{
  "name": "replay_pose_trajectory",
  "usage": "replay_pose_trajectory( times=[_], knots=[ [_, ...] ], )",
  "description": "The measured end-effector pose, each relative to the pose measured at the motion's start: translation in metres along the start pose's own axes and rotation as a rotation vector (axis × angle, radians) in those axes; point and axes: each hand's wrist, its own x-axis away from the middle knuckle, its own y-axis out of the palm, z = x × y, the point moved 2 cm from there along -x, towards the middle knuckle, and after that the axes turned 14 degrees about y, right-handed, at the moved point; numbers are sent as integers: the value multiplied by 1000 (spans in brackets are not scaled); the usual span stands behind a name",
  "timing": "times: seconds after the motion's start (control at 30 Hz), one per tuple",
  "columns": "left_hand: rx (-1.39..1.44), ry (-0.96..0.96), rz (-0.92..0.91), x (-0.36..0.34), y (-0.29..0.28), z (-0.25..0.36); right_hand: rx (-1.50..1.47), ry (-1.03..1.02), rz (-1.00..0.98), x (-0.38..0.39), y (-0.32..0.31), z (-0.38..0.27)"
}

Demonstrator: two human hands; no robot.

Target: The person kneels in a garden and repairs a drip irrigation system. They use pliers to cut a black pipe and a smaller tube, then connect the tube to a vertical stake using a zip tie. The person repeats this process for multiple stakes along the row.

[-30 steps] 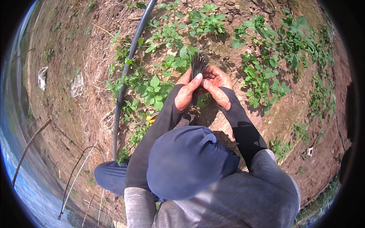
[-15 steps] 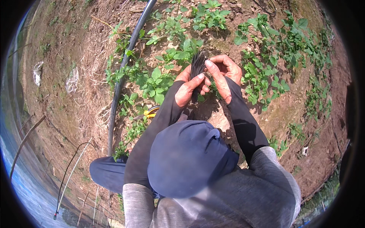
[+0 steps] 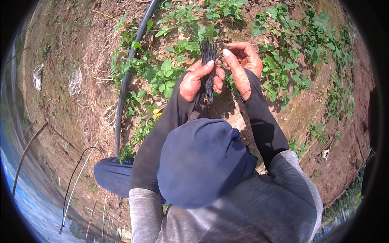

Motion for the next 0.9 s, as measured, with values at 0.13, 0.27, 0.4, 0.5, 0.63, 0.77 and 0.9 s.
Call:
replay_pose_trajectory(
  times=[0.13,0.27,0.4,0.5,0.63,0.77,0.9],
  knots=[
    [44,-28,-33,0,0,1,87,303,-113,4,2,-8],
    [57,77,-9,-1,-1,7,55,-13,-11,14,5,-7],
    [114,214,22,-8,-14,10,183,67,-198,29,-2,2],
    [102,227,0,-8,-21,13,291,267,-271,37,0,14],
    [-31,302,41,-5,-14,16,372,403,-215,39,10,27],
    [-250,308,45,-1,-2,19,434,363,-153,40,12,31],
    [-592,115,27,10,2,48,461,362,-131,40,9,32]
  ],
)
